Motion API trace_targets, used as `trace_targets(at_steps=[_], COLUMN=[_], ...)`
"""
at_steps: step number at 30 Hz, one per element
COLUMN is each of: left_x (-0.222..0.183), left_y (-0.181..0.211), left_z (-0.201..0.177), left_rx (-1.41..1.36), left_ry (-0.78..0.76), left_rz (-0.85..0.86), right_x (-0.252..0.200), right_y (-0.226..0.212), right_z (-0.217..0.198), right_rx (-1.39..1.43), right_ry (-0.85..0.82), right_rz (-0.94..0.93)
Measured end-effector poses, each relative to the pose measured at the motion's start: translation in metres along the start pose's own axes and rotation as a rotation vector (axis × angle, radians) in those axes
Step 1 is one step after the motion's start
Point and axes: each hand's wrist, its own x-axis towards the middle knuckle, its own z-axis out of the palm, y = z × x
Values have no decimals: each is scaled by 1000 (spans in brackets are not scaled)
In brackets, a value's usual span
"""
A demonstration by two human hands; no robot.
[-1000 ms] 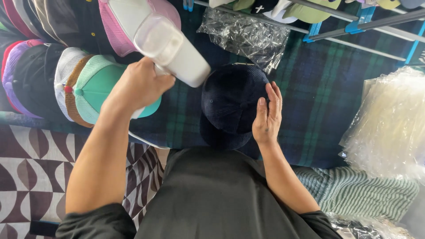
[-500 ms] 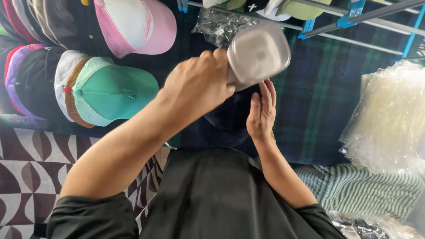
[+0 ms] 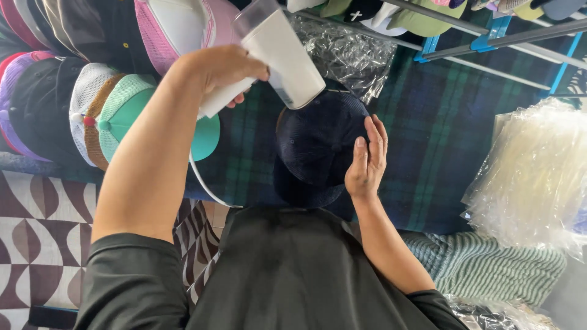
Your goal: Steaming and brushing a corduroy cap on a wooden form to shape and clean it.
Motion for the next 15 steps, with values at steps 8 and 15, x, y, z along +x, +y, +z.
trace_targets(at_steps=[8, 15], left_x=[38, -32], left_y=[-94, -105], left_z=[30, 60], left_rx=[-352, -99], left_ry=[121, 422], left_rz=[6, 170], right_x=[0, 2], right_y=[13, 8], right_z=[3, 3], right_rx=[-44, 5], right_ry=[50, 46], right_rz=[-125, -111])
